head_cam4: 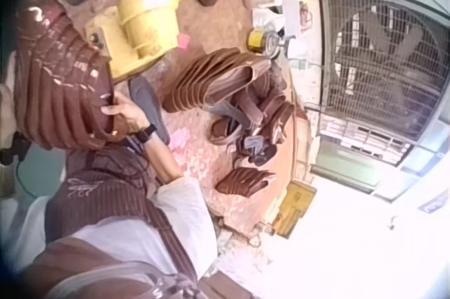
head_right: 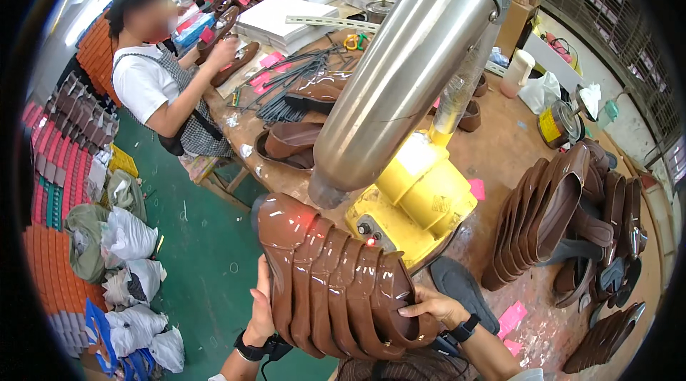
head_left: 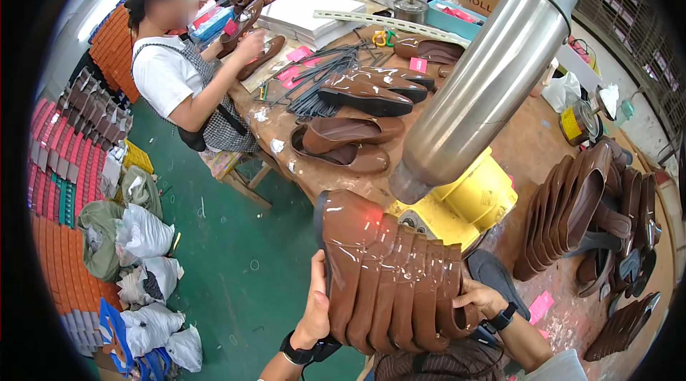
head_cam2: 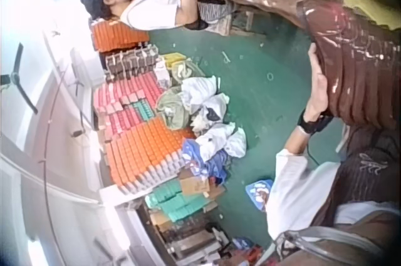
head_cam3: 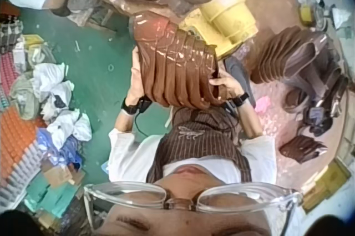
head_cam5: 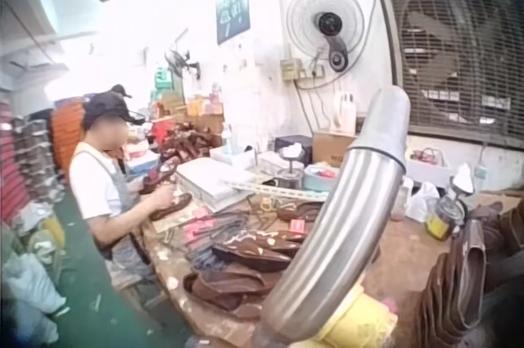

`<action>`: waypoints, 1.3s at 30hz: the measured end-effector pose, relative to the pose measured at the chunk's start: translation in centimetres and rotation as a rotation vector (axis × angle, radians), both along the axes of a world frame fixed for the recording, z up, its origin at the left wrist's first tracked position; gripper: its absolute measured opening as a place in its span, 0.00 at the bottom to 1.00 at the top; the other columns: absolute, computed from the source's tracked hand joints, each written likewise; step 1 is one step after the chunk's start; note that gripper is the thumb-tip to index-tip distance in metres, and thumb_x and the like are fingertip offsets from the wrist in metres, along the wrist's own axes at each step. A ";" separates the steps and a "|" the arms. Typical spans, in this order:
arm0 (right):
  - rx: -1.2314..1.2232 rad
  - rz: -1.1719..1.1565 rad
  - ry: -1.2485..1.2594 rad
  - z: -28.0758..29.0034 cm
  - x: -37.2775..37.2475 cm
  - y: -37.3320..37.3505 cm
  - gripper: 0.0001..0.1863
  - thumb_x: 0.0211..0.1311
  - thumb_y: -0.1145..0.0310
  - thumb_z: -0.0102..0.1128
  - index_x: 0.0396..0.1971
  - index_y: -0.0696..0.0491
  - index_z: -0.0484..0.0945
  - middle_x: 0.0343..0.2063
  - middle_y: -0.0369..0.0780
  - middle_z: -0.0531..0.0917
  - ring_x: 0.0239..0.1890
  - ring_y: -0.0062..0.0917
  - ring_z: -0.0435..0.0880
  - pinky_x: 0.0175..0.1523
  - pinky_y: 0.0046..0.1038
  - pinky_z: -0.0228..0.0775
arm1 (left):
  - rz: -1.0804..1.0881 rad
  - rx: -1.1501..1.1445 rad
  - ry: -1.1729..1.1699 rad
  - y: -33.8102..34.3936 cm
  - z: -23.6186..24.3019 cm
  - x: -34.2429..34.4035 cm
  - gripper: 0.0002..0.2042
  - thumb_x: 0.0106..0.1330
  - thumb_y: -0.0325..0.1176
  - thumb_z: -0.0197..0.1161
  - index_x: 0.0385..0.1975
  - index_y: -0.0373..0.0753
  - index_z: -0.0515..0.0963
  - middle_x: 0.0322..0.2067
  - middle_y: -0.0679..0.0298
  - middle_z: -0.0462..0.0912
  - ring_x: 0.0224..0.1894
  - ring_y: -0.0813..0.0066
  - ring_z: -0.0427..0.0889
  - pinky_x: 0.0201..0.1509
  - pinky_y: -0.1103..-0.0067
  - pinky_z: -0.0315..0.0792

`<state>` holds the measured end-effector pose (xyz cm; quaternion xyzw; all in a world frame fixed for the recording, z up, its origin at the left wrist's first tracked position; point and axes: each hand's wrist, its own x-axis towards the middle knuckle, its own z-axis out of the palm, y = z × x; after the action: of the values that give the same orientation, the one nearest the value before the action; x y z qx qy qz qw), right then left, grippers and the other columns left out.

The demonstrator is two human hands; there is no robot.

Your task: The person attaches pink tags to the insoles of brown patent leather shoes using a small metal fastener. They pick up a shoe, insert the fastener through the tag and the shoe's insole, and secure it. The person repeats this process for multiple shoes, stacking the finished ones on the table.

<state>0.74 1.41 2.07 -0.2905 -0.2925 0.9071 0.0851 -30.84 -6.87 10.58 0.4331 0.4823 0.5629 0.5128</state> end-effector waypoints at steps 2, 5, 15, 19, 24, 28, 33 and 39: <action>0.015 -0.020 0.007 0.1 -1.1 0.4 0.37 0.57 0.75 0.69 0.66 0.59 0.64 0.62 0.39 0.74 0.62 0.25 0.72 0.69 0.29 0.58 | 0.031 0.003 -0.011 0.3 0.3 -0.5 0.53 0.64 0.74 0.43 0.71 0.28 0.41 0.69 0.51 0.54 0.72 0.63 0.54 0.75 0.66 0.48; 0.033 -0.022 0.017 -0.9 -2.5 1.6 0.36 0.57 0.74 0.69 0.65 0.60 0.65 0.60 0.39 0.75 0.61 0.25 0.73 0.68 0.29 0.59 | 0.048 0.034 -0.050 1.3 0.7 -1.5 0.50 0.67 0.72 0.42 0.71 0.31 0.42 0.68 0.54 0.56 0.71 0.64 0.56 0.75 0.66 0.50; -0.003 -0.057 -0.006 2.4 -7.4 4.4 0.28 0.60 0.75 0.66 0.60 0.61 0.69 0.54 0.40 0.79 0.54 0.23 0.78 0.62 0.26 0.68 | 0.130 -0.037 -0.047 2.9 -0.1 -5.9 0.46 0.72 0.68 0.31 0.74 0.34 0.34 0.74 0.55 0.49 0.74 0.62 0.54 0.76 0.68 0.51; -0.048 -0.129 0.031 3.5 -8.3 4.2 0.23 0.58 0.75 0.67 0.54 0.60 0.73 0.47 0.39 0.82 0.48 0.23 0.82 0.56 0.26 0.74 | 0.192 -0.034 -0.099 2.6 -0.4 -6.2 0.46 0.71 0.69 0.31 0.75 0.34 0.36 0.73 0.54 0.53 0.73 0.62 0.57 0.76 0.68 0.52; -0.022 -0.096 0.038 3.8 -8.1 4.3 0.25 0.59 0.75 0.67 0.56 0.61 0.72 0.48 0.40 0.82 0.48 0.24 0.83 0.56 0.26 0.74 | 0.216 -0.069 -0.078 1.8 -0.5 -5.7 0.46 0.70 0.70 0.30 0.75 0.35 0.36 0.73 0.55 0.52 0.73 0.62 0.57 0.76 0.68 0.52; -0.007 -0.041 0.004 4.0 -7.5 4.3 0.27 0.60 0.74 0.66 0.59 0.62 0.71 0.52 0.40 0.80 0.52 0.23 0.80 0.60 0.26 0.70 | 0.265 -0.022 -0.103 1.1 -1.0 -4.9 0.43 0.72 0.69 0.28 0.72 0.35 0.47 0.69 0.59 0.57 0.71 0.67 0.56 0.76 0.69 0.46; 0.066 0.002 0.019 4.4 -6.3 3.8 0.28 0.63 0.71 0.65 0.62 0.60 0.69 0.55 0.37 0.79 0.55 0.21 0.76 0.63 0.25 0.65 | 0.256 0.057 0.290 0.4 -1.0 -4.6 0.44 0.71 0.69 0.28 0.69 0.32 0.55 0.66 0.57 0.61 0.69 0.67 0.59 0.73 0.70 0.50; 0.821 0.123 -0.274 11.1 -7.2 -0.2 0.25 0.69 0.69 0.58 0.64 0.58 0.68 0.45 0.40 0.84 0.41 0.22 0.79 0.51 0.22 0.70 | 0.056 -0.168 0.336 -2.6 -3.6 -5.0 0.63 0.48 0.78 0.60 0.71 0.28 0.47 0.69 0.44 0.58 0.73 0.54 0.56 0.74 0.66 0.50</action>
<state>-6.43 1.23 13.16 -0.3324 -0.6540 0.6722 0.0999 -35.81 -9.45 6.97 0.4630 0.6183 0.4544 0.4436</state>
